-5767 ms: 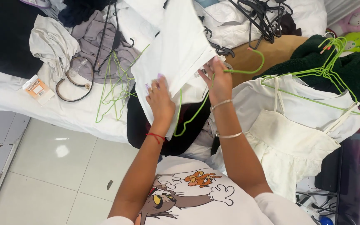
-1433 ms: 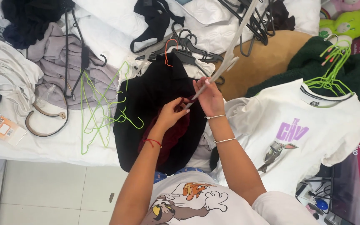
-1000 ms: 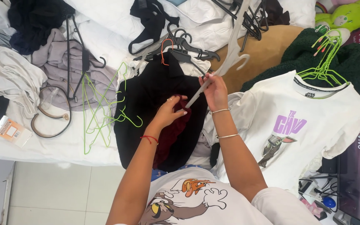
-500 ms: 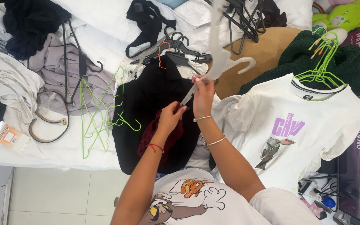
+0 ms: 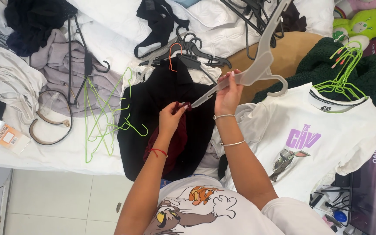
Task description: The person hangs several garments on hangers while standing in a bedroom. They place a white t-shirt, a white top, a maroon top, a black top, and a white blouse onto hangers and arrange them on a bed. The person also ties the front laces of the white blouse after hanging it.
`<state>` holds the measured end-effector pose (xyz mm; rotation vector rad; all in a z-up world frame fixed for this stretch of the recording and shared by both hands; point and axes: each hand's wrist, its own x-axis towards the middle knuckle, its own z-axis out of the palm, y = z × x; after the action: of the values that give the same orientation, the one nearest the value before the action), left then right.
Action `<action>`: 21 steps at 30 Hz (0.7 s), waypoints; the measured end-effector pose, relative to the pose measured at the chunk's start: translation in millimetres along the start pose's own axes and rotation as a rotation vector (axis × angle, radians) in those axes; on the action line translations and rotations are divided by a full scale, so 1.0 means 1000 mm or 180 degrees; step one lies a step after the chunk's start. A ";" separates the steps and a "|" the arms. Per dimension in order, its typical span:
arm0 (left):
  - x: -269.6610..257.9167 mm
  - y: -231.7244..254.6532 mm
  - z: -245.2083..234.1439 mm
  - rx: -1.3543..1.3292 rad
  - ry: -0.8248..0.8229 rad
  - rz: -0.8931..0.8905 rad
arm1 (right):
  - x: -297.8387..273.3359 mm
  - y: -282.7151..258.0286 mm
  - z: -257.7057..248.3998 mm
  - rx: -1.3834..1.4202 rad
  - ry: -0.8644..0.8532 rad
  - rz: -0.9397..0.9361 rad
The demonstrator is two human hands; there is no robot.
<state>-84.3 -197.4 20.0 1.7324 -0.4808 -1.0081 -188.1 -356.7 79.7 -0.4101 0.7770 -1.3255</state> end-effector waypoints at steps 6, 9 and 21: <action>-0.014 0.036 -0.003 0.0070 -0.0336 0.0117 | -0.013 -0.002 0.014 -0.0458 -0.0496 0.0165; -0.012 0.037 0.004 0.0303 -0.0564 0.0153 | -0.014 0.003 0.015 -0.0759 -0.0693 0.0244; -0.005 0.020 -0.018 -0.0113 -0.0669 -0.0224 | 0.006 0.014 0.008 -0.1494 -0.1004 -0.0369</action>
<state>-70.2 -190.9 42.2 1.6291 -0.5347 -1.2494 -172.5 -361.0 74.3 -1.0251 0.8018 -1.1390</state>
